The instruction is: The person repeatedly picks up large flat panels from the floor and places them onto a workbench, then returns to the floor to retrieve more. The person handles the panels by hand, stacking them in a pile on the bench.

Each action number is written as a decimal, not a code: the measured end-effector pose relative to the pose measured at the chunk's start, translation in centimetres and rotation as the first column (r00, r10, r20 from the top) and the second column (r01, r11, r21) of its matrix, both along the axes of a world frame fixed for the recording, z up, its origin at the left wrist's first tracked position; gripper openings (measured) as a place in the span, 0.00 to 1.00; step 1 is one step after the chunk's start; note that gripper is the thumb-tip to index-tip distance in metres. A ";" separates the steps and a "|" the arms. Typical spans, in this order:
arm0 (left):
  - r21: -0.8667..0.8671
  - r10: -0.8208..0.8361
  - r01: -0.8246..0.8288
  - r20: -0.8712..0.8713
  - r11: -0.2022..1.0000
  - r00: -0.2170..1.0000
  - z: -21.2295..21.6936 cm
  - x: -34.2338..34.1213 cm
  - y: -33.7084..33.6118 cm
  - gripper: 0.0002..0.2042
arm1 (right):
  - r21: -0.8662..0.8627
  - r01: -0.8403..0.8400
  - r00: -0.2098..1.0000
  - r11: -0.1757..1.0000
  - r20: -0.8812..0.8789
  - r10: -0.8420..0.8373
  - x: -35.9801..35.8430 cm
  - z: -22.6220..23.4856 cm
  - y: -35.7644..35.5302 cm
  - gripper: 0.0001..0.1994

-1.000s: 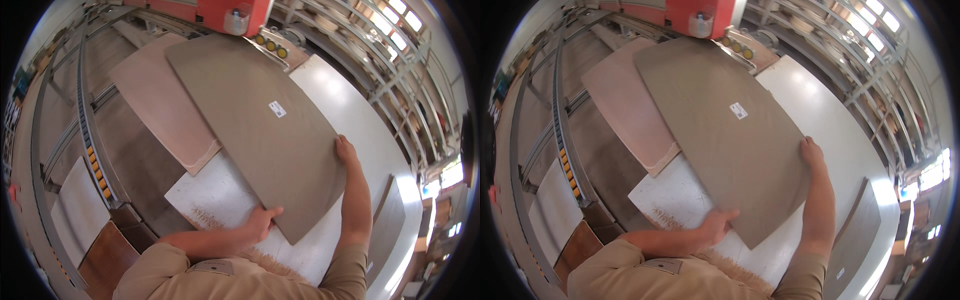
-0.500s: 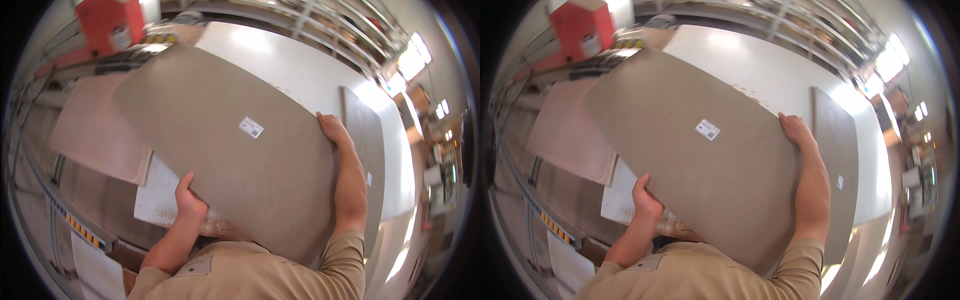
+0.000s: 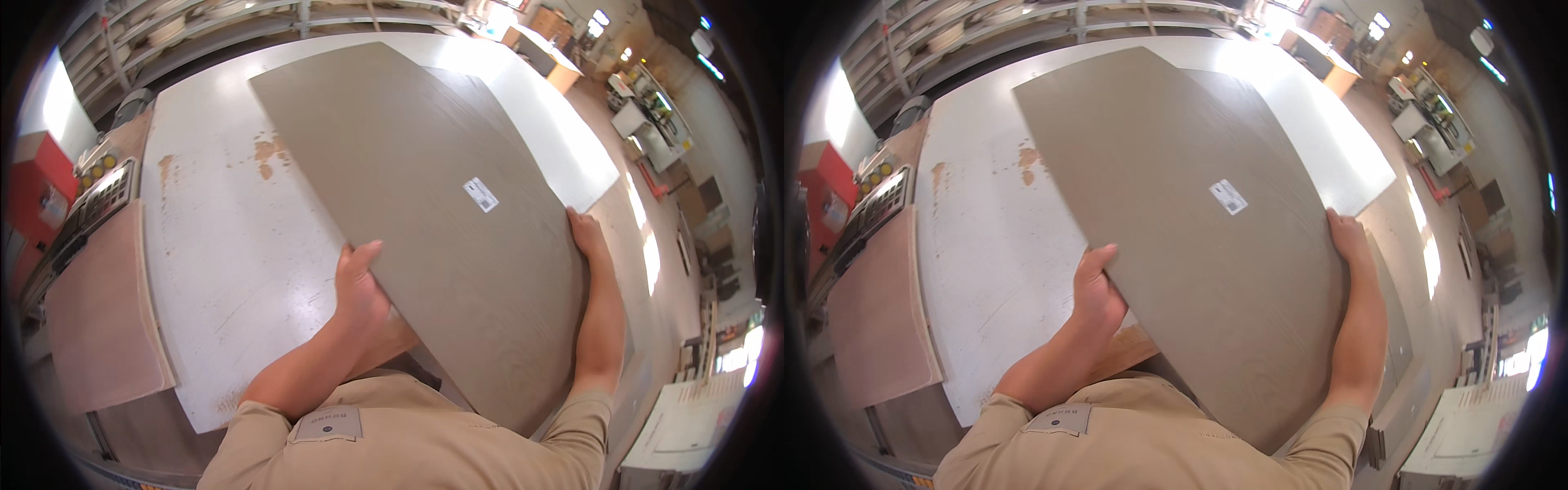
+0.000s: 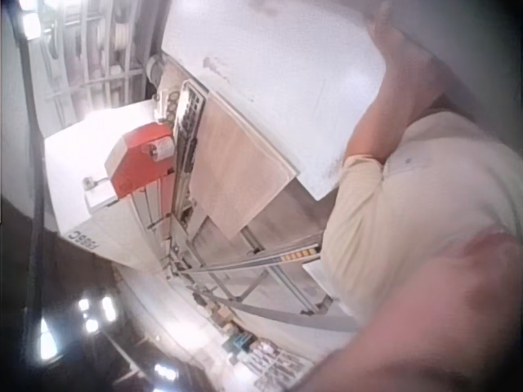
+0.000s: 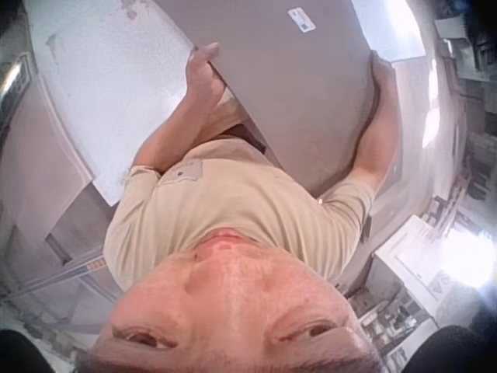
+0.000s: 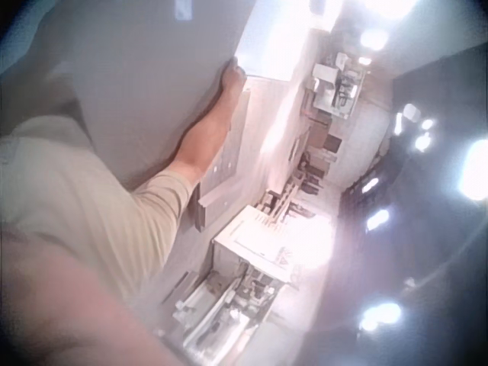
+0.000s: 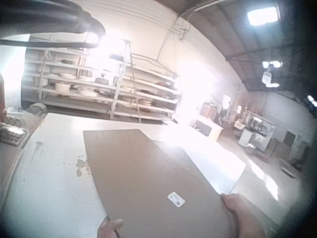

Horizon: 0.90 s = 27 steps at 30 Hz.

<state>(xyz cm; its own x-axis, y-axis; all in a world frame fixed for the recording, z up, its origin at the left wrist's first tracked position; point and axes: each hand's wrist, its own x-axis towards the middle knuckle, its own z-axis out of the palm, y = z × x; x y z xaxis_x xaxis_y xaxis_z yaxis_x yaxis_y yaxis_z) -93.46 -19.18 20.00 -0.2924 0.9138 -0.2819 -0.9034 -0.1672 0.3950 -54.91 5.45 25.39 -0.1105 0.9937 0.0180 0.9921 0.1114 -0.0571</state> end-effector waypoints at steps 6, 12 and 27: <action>-0.048 -0.212 0.211 -0.032 0.976 0.977 -0.9 6.2 8.3 0.22 | -0.013 0.274 0.961 0.962 -0.036 -0.274 11.6 -3.6 -4.4 0.33; -0.118 -0.311 0.304 -0.043 0.945 0.950 -3.8 10.0 13.9 0.21 | -0.049 0.458 0.885 0.888 -0.072 -0.460 15.9 -5.5 -4.5 0.31; -0.259 -0.255 0.024 -0.924 0.966 0.285 -10.6 13.2 15.7 0.39 | 0.051 0.016 0.997 0.999 -0.078 -0.012 9.7 -16.2 15.6 0.25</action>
<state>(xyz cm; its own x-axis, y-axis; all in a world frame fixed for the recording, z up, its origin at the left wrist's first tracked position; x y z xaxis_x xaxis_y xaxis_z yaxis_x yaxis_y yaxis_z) -80.21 -3.48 9.38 -0.3312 0.9425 -0.0459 0.1172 0.0894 0.9891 -45.25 21.02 9.16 -0.0927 0.9927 0.0775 0.9865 0.1021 -0.1282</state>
